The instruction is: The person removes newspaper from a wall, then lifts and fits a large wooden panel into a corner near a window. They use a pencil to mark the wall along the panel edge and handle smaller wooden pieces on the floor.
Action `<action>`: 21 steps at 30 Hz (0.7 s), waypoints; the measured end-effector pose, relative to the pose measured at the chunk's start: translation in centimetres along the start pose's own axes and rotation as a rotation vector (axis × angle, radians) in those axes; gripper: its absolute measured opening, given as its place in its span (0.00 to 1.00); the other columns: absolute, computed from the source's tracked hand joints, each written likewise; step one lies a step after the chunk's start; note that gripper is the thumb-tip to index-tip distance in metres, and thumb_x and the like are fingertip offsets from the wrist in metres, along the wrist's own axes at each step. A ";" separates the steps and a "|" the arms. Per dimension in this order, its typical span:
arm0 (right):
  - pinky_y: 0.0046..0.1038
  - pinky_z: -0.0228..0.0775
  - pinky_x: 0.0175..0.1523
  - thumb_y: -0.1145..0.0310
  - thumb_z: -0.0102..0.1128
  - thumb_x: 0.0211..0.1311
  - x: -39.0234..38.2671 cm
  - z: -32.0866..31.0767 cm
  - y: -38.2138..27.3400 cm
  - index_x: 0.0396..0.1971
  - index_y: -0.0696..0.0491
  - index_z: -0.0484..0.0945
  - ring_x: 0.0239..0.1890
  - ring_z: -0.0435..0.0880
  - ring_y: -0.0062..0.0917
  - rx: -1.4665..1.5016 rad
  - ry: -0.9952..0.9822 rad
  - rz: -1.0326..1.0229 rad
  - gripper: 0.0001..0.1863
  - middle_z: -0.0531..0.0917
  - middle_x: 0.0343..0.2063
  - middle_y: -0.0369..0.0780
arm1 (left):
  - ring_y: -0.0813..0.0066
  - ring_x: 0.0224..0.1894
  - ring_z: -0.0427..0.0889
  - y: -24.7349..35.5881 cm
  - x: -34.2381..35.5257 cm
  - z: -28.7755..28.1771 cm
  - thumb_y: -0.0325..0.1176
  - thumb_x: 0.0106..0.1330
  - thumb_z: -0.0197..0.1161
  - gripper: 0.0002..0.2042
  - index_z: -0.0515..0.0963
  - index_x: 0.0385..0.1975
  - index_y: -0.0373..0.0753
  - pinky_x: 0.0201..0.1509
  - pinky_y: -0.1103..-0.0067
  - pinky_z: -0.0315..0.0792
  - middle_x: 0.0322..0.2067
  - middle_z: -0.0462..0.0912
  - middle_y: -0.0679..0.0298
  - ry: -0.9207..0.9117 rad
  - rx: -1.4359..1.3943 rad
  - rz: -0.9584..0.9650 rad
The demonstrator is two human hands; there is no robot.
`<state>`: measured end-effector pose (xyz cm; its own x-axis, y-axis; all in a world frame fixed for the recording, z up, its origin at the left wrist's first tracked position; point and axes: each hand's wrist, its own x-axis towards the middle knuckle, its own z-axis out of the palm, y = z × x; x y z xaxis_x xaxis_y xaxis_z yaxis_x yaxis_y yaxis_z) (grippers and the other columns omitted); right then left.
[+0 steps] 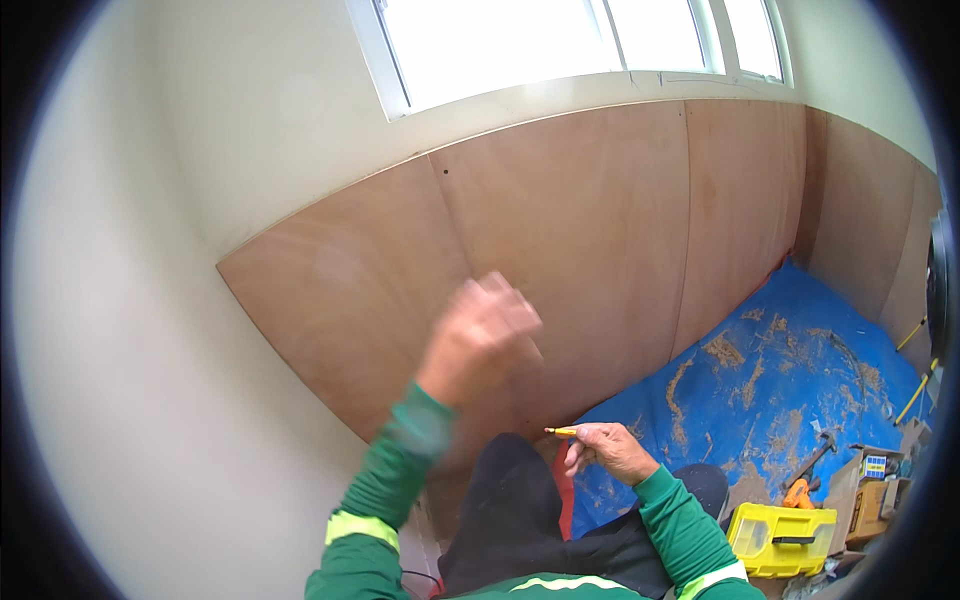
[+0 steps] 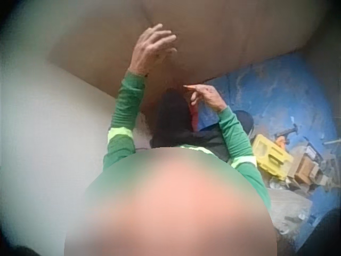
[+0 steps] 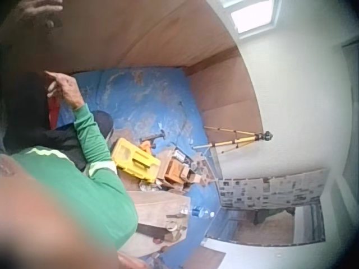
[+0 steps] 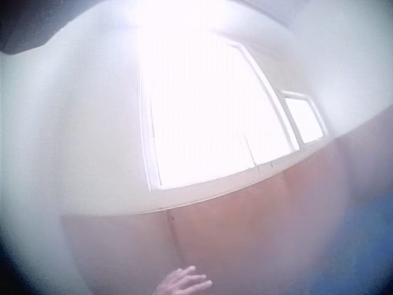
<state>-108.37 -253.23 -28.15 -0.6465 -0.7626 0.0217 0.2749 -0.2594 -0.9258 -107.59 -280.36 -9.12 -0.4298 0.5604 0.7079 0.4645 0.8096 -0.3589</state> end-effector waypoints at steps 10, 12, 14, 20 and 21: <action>0.28 0.86 0.44 0.60 0.59 0.79 -3.2 -2.5 -4.3 0.50 0.63 0.82 0.33 0.90 0.27 -0.113 0.462 -0.348 0.18 0.88 0.31 0.40 | 0.56 0.71 0.66 -17.0 4.2 -6.5 0.55 0.67 0.69 0.36 0.68 0.71 0.44 0.79 0.49 0.53 0.62 0.75 0.59 0.076 0.599 -0.497; 0.29 0.86 0.44 0.60 0.59 0.79 -5.0 -3.6 -5.0 0.50 0.62 0.82 0.33 0.90 0.26 -0.112 0.593 -0.384 0.17 0.88 0.31 0.40 | 0.57 0.71 0.66 -16.8 4.4 -6.4 0.53 0.66 0.70 0.36 0.68 0.70 0.45 0.80 0.49 0.52 0.61 0.75 0.61 0.111 0.600 -0.497; 0.27 0.84 0.42 0.62 0.58 0.79 -6.8 -5.9 -5.0 0.51 0.61 0.81 0.33 0.89 0.24 -0.136 0.708 -0.490 0.16 0.87 0.32 0.39 | 0.57 0.71 0.66 -16.9 4.4 -6.3 0.52 0.64 0.72 0.36 0.69 0.70 0.46 0.80 0.49 0.51 0.61 0.75 0.61 0.143 0.618 -0.460; 0.22 0.79 0.36 0.69 0.60 0.74 -14.0 -19.9 5.6 0.53 0.56 0.81 0.33 0.87 0.19 -0.355 1.268 -0.302 0.13 0.88 0.37 0.38 | 0.58 0.70 0.70 -19.1 4.0 -6.3 0.61 0.68 0.63 0.37 0.70 0.72 0.47 0.77 0.52 0.55 0.66 0.77 0.59 0.086 0.768 -0.349; 0.22 0.79 0.36 0.71 0.60 0.73 -15.6 -22.0 9.3 0.52 0.56 0.82 0.32 0.87 0.19 -0.290 1.384 -0.174 0.12 0.88 0.37 0.39 | 0.54 0.70 0.72 -19.5 3.8 -6.7 0.60 0.71 0.62 0.36 0.72 0.71 0.42 0.75 0.59 0.59 0.67 0.77 0.53 0.067 0.811 -0.333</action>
<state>-111.42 -230.73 -45.36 -0.8655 0.4939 -0.0828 0.0777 -0.0309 -0.9965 -113.11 -295.25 4.62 -0.3868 0.2818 0.8780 -0.3812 0.8181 -0.4305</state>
